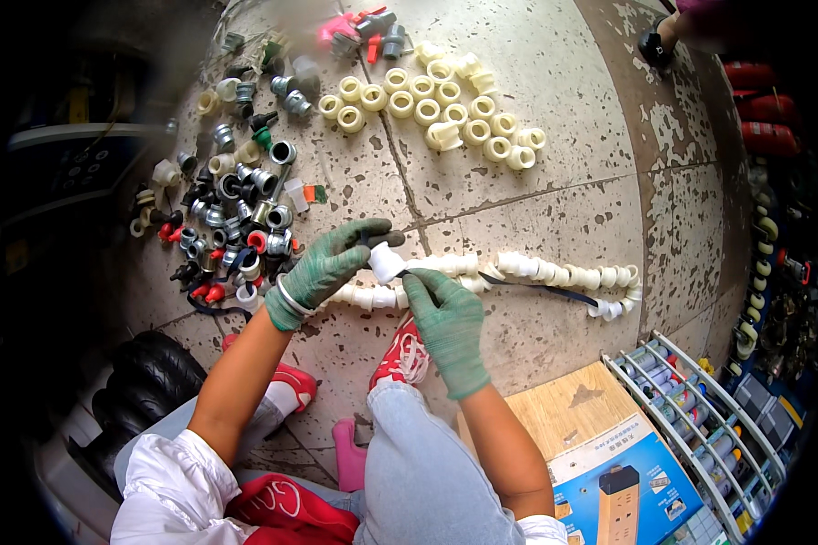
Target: The person sits on a small stool on the floor and uses a knife to cut white plastic pipe fittings. They then thread the cut fittings onto a black cable, creating a long chain of connected pieces. The person repeats this process, picking up fittings, cutting them, and adding them to the growing chain.
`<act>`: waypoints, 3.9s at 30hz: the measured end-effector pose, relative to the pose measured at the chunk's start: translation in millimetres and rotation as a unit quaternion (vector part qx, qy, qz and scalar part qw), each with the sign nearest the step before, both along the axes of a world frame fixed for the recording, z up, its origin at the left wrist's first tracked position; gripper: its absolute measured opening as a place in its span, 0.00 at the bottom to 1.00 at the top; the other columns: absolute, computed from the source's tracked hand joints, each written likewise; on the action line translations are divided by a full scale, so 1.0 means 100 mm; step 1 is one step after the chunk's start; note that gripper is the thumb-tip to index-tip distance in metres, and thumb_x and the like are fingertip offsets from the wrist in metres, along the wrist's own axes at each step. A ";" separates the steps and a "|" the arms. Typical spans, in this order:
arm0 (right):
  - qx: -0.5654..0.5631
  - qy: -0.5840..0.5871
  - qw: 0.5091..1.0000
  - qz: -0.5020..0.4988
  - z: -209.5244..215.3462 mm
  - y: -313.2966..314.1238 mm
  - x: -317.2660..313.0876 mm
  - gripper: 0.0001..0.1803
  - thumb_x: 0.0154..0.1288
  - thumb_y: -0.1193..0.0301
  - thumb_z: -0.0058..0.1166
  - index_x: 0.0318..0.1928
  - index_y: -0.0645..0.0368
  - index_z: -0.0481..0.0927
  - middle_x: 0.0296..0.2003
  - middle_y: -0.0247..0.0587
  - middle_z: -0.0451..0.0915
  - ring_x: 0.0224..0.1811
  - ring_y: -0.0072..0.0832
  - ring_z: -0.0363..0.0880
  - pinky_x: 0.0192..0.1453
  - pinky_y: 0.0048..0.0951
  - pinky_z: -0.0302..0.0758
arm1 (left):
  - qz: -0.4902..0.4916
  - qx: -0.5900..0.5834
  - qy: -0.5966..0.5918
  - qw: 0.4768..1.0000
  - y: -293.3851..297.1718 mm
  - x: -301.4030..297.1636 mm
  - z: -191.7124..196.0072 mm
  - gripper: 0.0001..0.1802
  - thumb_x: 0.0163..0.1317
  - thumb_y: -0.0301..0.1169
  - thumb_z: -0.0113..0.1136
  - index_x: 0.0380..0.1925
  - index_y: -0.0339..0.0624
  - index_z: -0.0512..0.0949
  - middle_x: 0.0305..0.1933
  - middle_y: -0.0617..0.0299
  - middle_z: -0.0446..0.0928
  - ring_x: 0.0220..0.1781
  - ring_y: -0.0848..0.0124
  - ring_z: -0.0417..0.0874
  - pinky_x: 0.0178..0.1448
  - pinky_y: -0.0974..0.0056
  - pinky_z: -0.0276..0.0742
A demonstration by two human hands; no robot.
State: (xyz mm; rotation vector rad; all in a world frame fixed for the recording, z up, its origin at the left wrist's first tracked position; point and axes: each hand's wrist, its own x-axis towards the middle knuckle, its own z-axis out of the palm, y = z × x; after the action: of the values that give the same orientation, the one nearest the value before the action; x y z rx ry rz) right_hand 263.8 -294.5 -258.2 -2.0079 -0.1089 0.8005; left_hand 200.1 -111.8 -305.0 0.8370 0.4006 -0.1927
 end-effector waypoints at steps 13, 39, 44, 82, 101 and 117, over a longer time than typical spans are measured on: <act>0.201 0.025 0.976 0.074 0.17 0.11 -0.01 0.31 0.59 0.76 0.55 0.63 0.60 0.60 0.47 0.42 0.74 0.48 0.26 0.74 0.52 0.27 0.72 | 0.029 0.339 -0.109 0.934 -0.20 0.20 0.61 0.13 0.62 0.27 0.53 0.46 0.38 0.77 0.43 0.54 0.81 0.46 0.65 0.82 0.53 0.64 0.75; 0.028 -0.078 0.941 0.329 -0.61 -0.14 -0.29 0.15 0.59 0.69 0.53 0.47 0.54 0.76 0.40 0.43 0.78 0.42 0.40 0.78 0.48 0.38 0.74 | -0.373 0.429 0.030 0.822 -0.76 -1.17 -0.52 0.33 0.53 0.43 0.60 0.58 0.44 0.65 0.58 0.51 0.67 0.52 0.53 0.76 0.53 0.54 0.73; -0.012 -0.075 0.892 0.446 -0.66 -0.05 -0.42 0.20 0.59 0.63 0.53 0.52 0.51 0.74 0.45 0.44 0.78 0.45 0.41 0.78 0.48 0.39 0.74 | -0.327 0.275 0.030 0.904 -0.76 -1.17 -0.81 0.15 0.56 0.34 0.55 0.41 0.38 0.77 0.35 0.52 0.77 0.43 0.61 0.79 0.51 0.60 0.74; 0.122 0.111 0.984 -0.073 0.09 -0.02 0.09 0.09 0.58 0.76 0.60 0.40 0.65 0.82 0.30 0.33 0.81 0.31 0.16 0.76 0.37 0.17 0.74 | 0.147 -0.189 0.127 0.963 0.01 0.01 -0.67 0.19 0.63 0.41 0.57 0.47 0.41 0.73 0.48 0.53 0.77 0.50 0.62 0.80 0.51 0.58 0.80; 0.126 0.098 0.985 -0.065 0.18 -0.03 0.03 0.08 0.57 0.76 0.60 0.39 0.65 0.82 0.30 0.35 0.82 0.31 0.15 0.77 0.36 0.17 0.74 | 0.213 -0.342 0.201 0.893 -0.34 -0.14 -0.73 0.20 0.60 0.48 0.58 0.45 0.47 0.76 0.44 0.61 0.78 0.43 0.67 0.81 0.47 0.62 0.81; 0.075 0.124 0.987 -0.071 -0.07 -0.06 -0.05 0.09 0.59 0.73 0.60 0.39 0.65 0.82 0.29 0.32 0.80 0.28 0.15 0.74 0.34 0.16 0.73 | 0.164 -0.326 0.150 0.919 -0.23 -0.15 -0.58 0.19 0.63 0.43 0.57 0.46 0.42 0.74 0.48 0.55 0.78 0.51 0.62 0.79 0.57 0.57 0.76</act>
State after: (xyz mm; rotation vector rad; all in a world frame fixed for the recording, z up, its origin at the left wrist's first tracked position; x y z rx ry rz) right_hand 259.1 -300.0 -265.5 -1.7388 0.1136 0.9147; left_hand 185.6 -134.5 -363.5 0.0703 0.7077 -0.1277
